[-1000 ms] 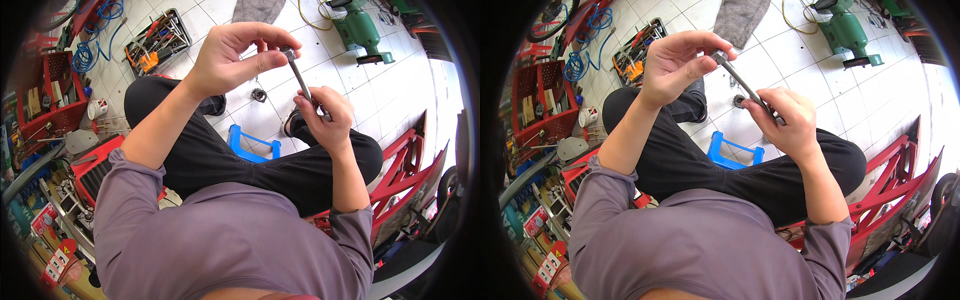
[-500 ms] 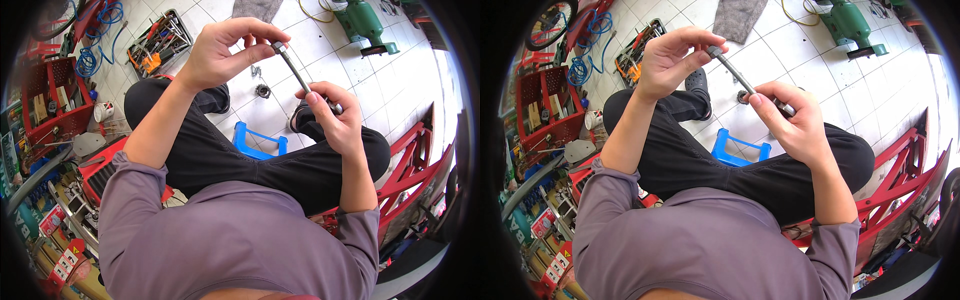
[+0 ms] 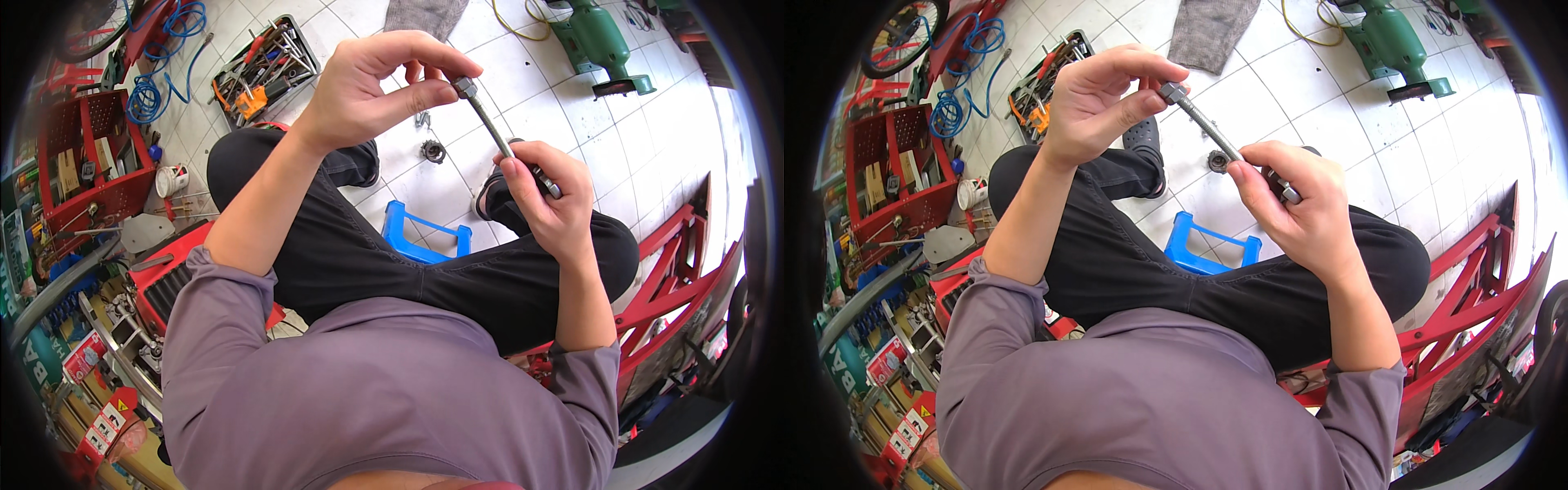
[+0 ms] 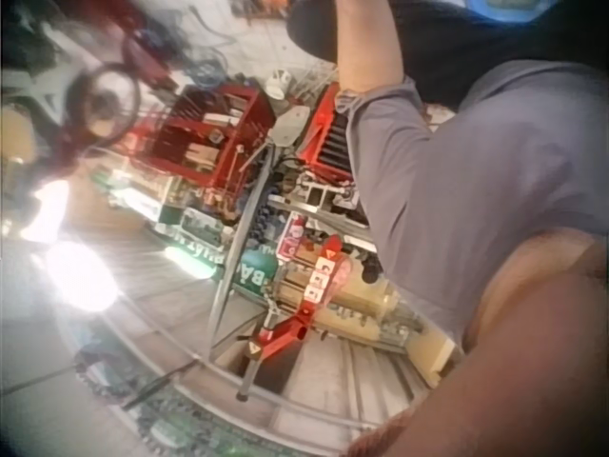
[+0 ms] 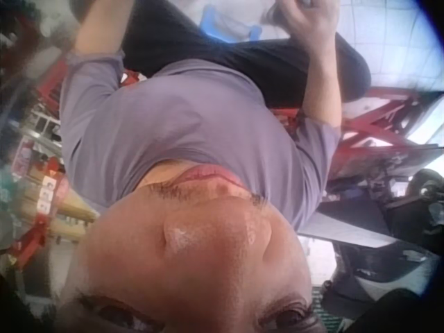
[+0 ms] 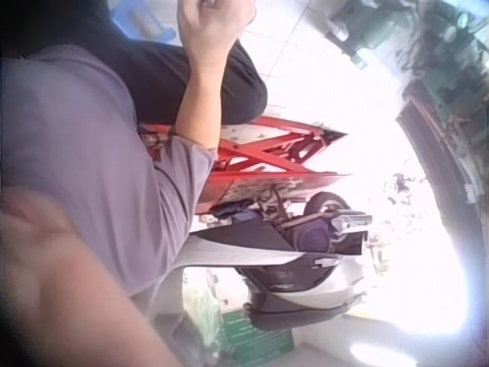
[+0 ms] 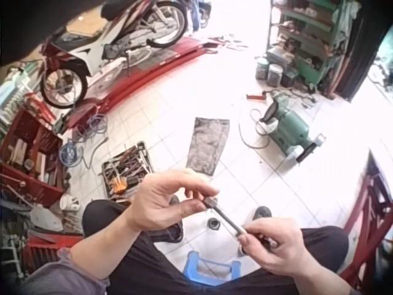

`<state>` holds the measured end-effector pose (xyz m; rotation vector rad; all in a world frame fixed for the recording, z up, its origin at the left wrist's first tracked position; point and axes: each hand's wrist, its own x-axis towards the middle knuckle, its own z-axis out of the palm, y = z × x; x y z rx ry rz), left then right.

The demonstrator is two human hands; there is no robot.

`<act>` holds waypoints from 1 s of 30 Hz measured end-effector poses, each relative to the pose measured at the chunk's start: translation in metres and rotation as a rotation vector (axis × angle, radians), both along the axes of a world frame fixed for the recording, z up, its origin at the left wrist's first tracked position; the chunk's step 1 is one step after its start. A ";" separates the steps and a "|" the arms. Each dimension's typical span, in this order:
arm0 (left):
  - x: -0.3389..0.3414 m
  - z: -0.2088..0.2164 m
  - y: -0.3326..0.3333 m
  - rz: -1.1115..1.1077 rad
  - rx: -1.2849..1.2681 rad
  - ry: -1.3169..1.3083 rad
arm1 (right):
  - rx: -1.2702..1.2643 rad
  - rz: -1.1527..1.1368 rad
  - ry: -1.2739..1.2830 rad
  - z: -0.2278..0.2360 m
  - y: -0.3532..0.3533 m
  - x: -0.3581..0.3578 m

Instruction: The person disassembles clutch components by unscrewing a central bolt and nut using a socket wrench and a spanner, then removing the internal plates and springs by hand.

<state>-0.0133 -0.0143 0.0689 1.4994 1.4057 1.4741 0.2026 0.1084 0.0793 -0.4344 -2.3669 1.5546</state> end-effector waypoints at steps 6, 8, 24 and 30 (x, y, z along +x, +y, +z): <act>-0.001 0.002 -0.002 0.003 0.020 0.037 | 0.102 -0.058 0.087 -0.008 -0.003 -0.003; -0.001 0.002 -0.002 0.009 0.009 0.031 | 0.113 -0.031 0.043 -0.005 -0.003 -0.002; 0.004 -0.004 0.000 0.031 -0.052 -0.044 | 0.139 -0.112 0.018 -0.007 -0.006 -0.006; 0.016 -0.034 0.014 0.261 -0.149 -0.578 | 0.105 -0.139 -0.037 -0.011 -0.006 -0.001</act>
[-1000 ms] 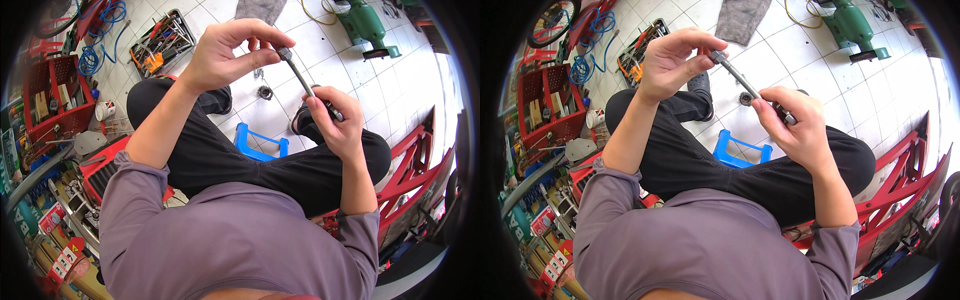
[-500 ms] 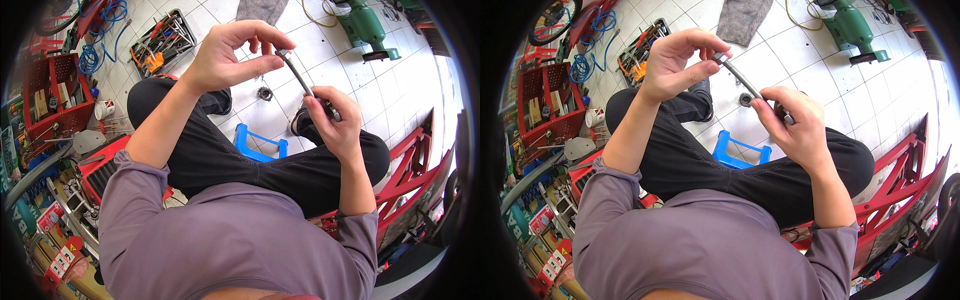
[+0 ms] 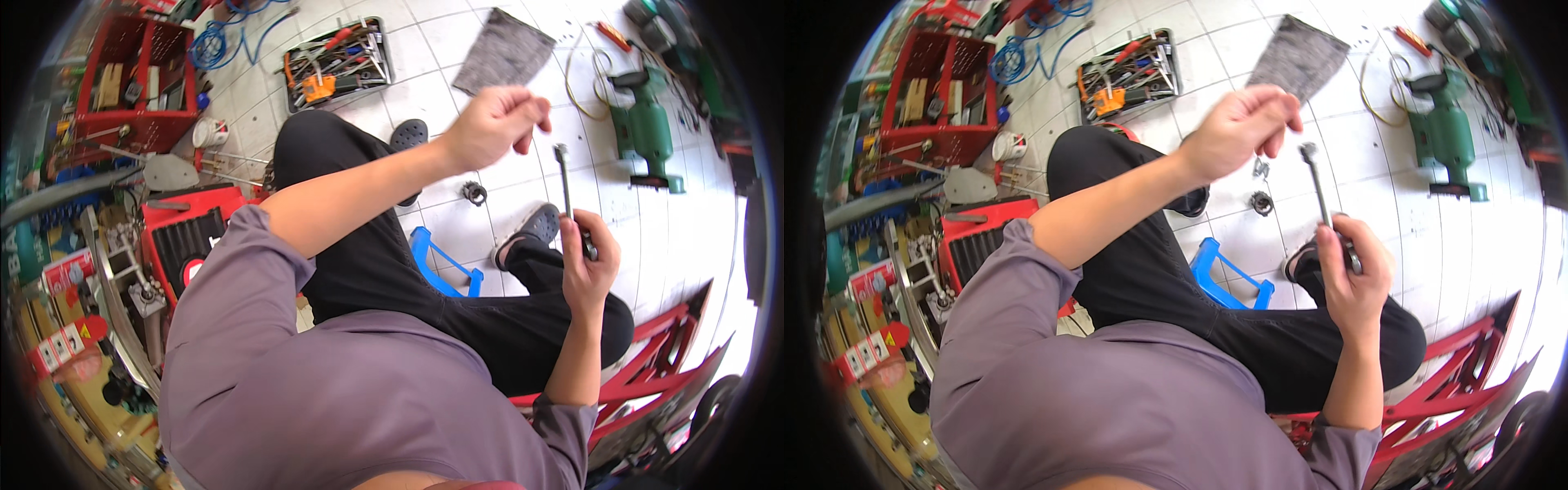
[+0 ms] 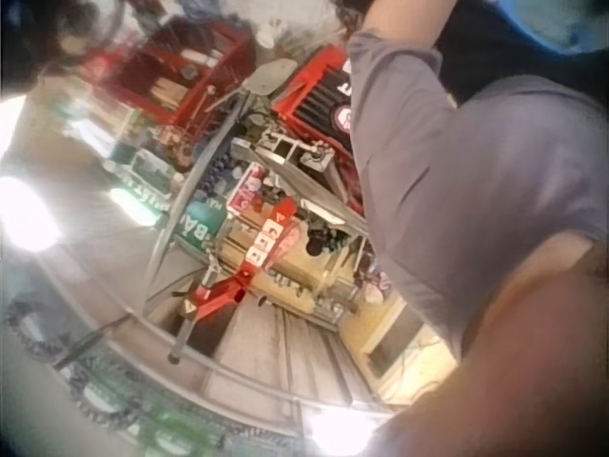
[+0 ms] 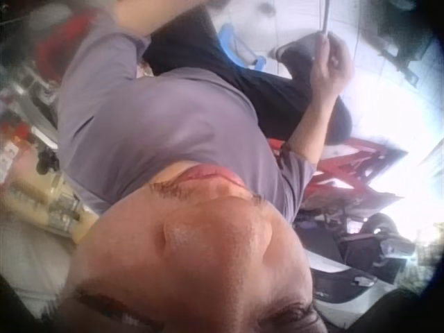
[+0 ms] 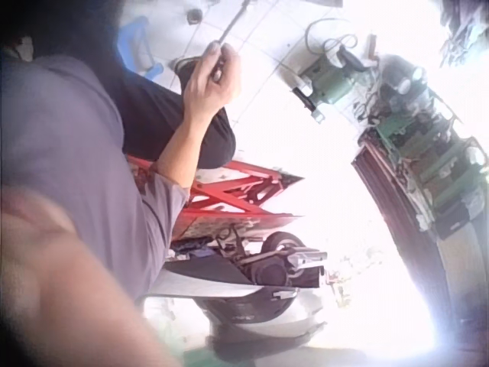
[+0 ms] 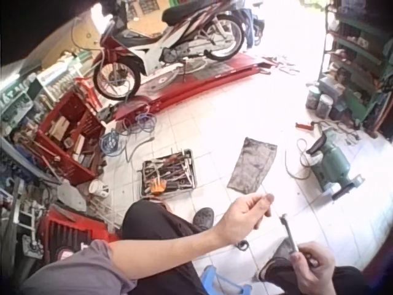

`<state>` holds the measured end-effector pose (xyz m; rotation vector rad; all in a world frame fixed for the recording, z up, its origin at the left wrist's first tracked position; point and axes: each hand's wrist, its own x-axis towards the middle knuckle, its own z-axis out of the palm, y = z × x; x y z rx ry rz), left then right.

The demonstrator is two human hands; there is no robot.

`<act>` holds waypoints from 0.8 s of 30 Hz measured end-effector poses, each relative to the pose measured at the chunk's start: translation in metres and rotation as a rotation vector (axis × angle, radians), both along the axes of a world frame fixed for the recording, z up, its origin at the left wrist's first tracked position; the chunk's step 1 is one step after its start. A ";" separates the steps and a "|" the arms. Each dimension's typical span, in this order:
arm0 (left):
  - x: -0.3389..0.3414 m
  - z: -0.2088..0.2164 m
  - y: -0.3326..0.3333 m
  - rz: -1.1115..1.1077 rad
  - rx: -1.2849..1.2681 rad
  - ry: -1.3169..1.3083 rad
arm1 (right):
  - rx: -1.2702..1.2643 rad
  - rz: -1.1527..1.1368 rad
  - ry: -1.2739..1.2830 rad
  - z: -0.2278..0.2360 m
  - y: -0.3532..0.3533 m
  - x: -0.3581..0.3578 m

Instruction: The person disassembles clutch components by unscrewing a central bolt and nut using a socket wrench and a spanner, then removing the internal plates and springs by hand.

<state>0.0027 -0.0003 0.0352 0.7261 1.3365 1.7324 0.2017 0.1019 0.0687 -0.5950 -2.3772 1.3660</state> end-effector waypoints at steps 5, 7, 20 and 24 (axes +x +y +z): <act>0.033 -0.026 0.001 -0.133 -0.093 -0.111 | -0.191 -0.128 0.007 -0.006 -0.003 0.000; 0.053 -0.039 0.004 -0.271 -0.104 -0.045 | -0.285 -0.168 0.106 -0.016 0.000 0.001; 0.092 -0.049 -0.017 -0.709 -0.323 0.463 | -0.815 -0.104 0.298 -0.024 -0.013 -0.019; 0.100 -0.070 -0.015 -0.728 -0.196 0.407 | -0.892 -0.197 0.301 -0.019 -0.015 -0.023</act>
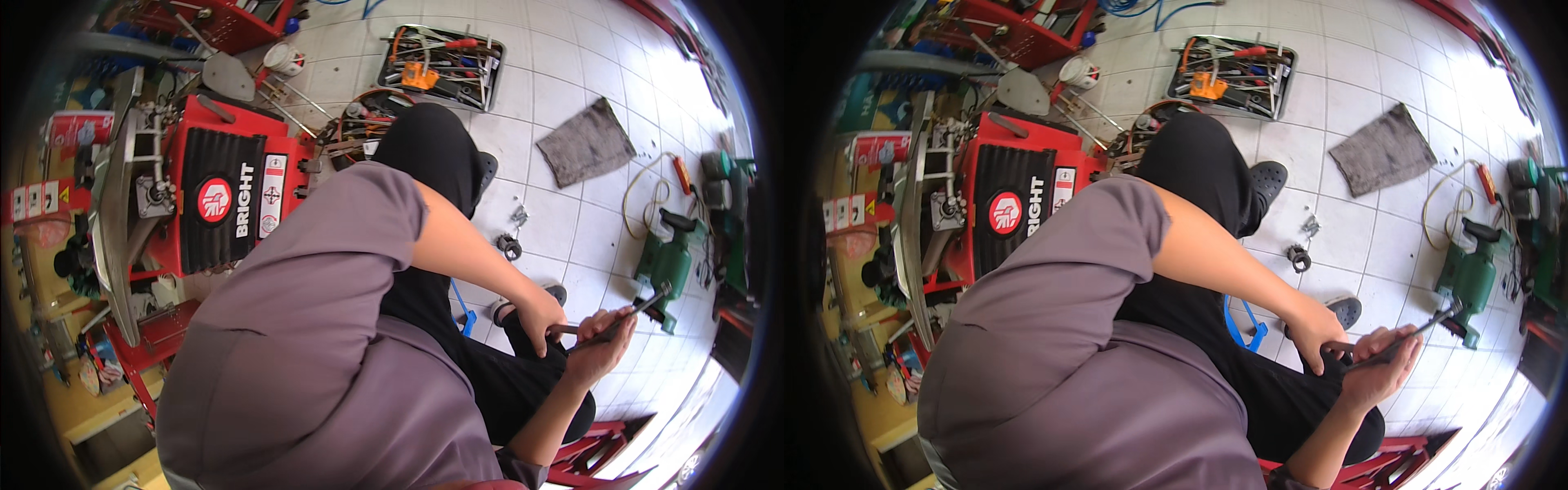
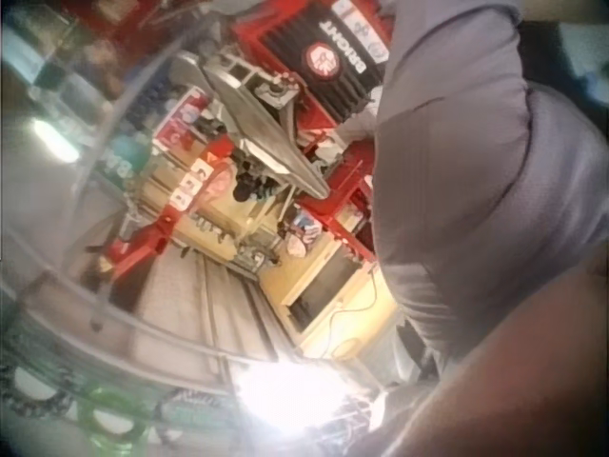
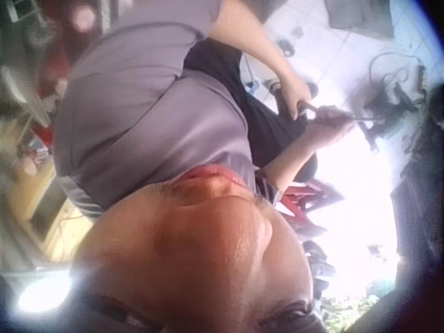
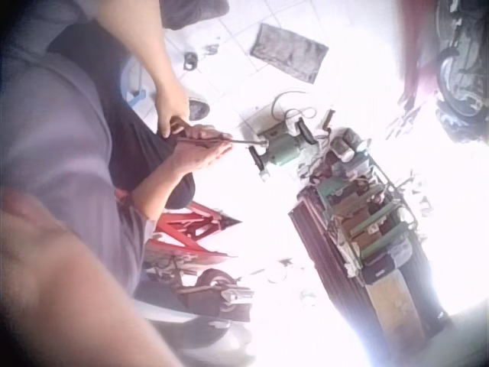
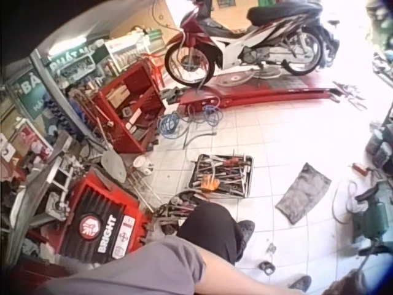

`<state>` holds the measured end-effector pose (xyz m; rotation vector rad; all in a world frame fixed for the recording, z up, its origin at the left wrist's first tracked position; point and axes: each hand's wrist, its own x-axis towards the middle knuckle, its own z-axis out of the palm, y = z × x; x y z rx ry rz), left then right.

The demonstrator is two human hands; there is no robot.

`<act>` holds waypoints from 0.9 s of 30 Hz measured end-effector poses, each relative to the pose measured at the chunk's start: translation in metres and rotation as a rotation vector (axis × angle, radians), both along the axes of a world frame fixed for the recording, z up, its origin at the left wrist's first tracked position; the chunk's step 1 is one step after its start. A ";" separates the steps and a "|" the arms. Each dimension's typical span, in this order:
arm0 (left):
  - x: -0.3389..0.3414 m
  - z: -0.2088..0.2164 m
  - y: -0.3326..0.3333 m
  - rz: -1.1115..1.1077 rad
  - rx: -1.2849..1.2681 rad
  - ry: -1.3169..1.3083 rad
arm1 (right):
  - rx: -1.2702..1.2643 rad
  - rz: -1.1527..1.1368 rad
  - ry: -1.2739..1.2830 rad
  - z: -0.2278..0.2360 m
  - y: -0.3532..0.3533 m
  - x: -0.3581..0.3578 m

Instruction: The person disassembles clutch components by unscrewing a central bolt and nut using a socket wrench and a spanner, then removing the internal plates and springs by hand.

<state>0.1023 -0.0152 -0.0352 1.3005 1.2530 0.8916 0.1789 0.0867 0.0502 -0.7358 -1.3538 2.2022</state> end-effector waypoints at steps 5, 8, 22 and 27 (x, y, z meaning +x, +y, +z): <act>0.007 -0.003 0.001 0.026 -0.226 -0.356 | -0.054 -0.011 0.042 0.003 0.007 -0.001; 0.005 0.006 0.005 0.118 -0.285 -0.341 | -0.070 -0.039 0.094 0.004 0.019 0.002; 0.012 -0.007 0.013 0.230 -0.255 -0.326 | 0.182 -0.068 -0.020 0.004 0.028 0.000; 0.008 -0.007 0.012 0.294 -0.296 -0.307 | 0.497 -0.217 -0.092 0.001 0.053 0.010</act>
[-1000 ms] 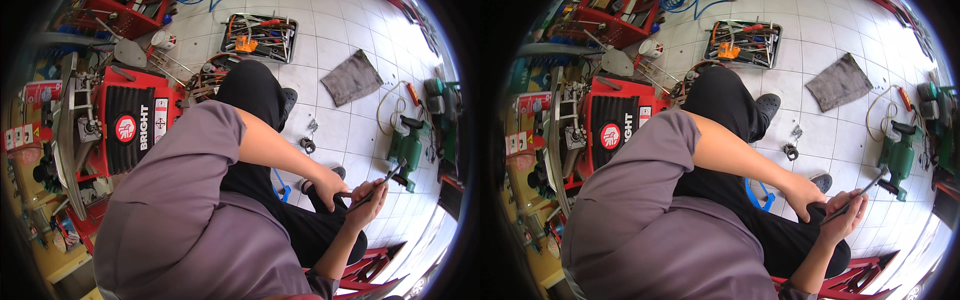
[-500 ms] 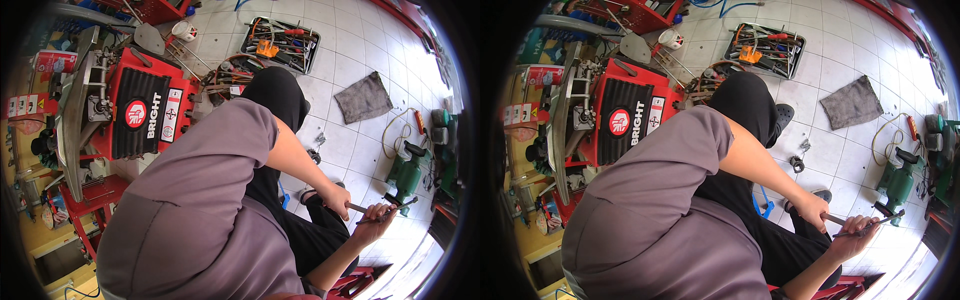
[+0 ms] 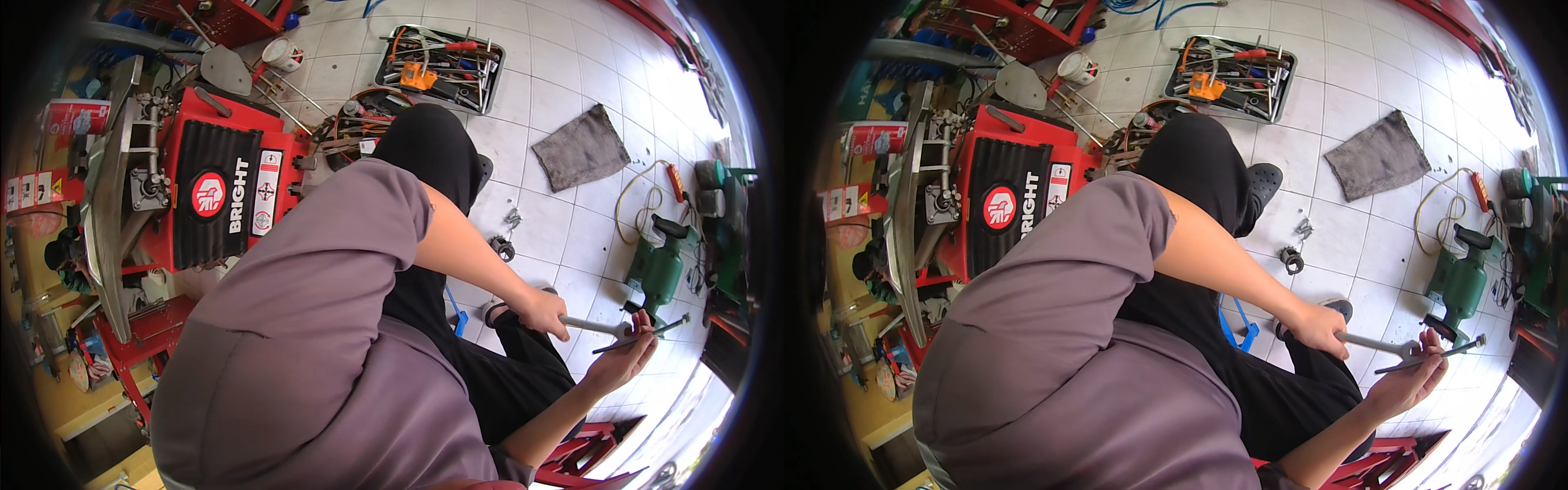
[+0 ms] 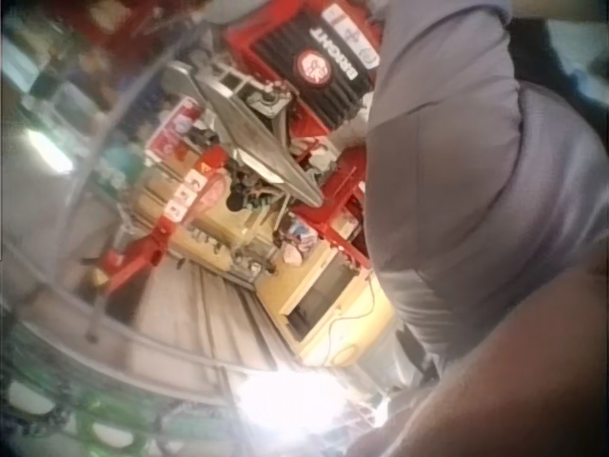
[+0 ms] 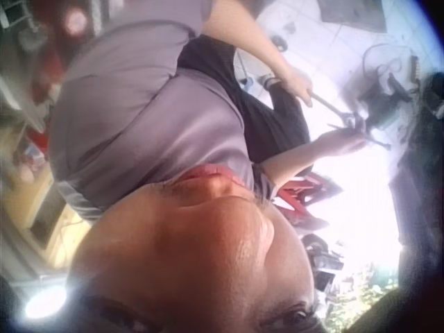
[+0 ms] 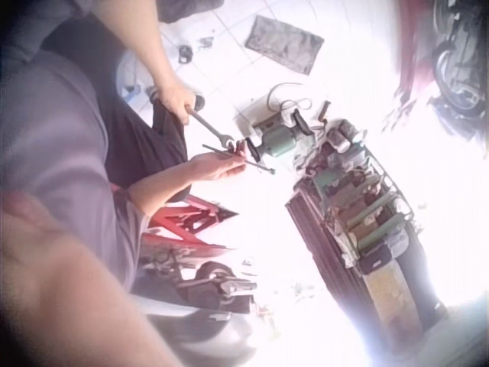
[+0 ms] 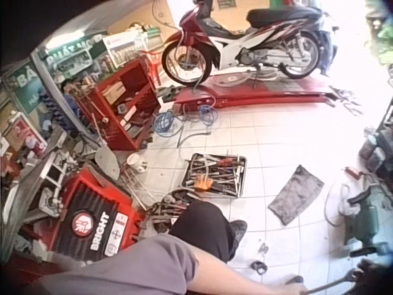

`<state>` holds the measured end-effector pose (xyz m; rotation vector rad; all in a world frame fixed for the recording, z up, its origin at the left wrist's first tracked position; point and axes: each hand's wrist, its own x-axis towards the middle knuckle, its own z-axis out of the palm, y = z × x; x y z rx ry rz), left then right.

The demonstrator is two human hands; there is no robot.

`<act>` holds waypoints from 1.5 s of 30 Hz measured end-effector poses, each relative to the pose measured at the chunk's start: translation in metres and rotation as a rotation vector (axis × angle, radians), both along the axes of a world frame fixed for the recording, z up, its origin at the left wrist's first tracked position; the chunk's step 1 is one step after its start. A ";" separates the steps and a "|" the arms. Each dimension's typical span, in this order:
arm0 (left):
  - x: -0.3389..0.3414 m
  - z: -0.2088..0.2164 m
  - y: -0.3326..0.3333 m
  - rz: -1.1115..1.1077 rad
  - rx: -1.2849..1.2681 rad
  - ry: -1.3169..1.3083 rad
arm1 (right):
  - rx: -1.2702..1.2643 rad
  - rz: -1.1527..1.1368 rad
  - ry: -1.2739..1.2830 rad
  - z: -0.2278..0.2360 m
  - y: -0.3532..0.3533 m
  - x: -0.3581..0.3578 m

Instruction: The person disassembles clutch components by unscrewing a central bolt and nut using a socket wrench and a spanner, then removing the internal plates and springs by hand.

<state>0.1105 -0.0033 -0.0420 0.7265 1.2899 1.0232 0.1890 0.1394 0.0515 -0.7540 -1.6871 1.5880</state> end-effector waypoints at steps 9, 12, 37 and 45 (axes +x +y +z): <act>-0.033 0.002 0.009 0.046 0.174 0.027 | 0.138 -0.087 -0.088 -0.014 0.036 0.010; -0.040 0.027 0.007 0.140 0.208 -0.080 | 0.213 -0.087 -0.091 -0.006 0.032 0.000; -0.088 0.075 0.010 0.350 0.326 0.897 | -0.367 0.197 -0.206 0.004 0.015 0.009; -0.095 0.086 0.008 0.312 0.409 0.936 | -0.389 0.275 -0.150 0.005 0.021 0.014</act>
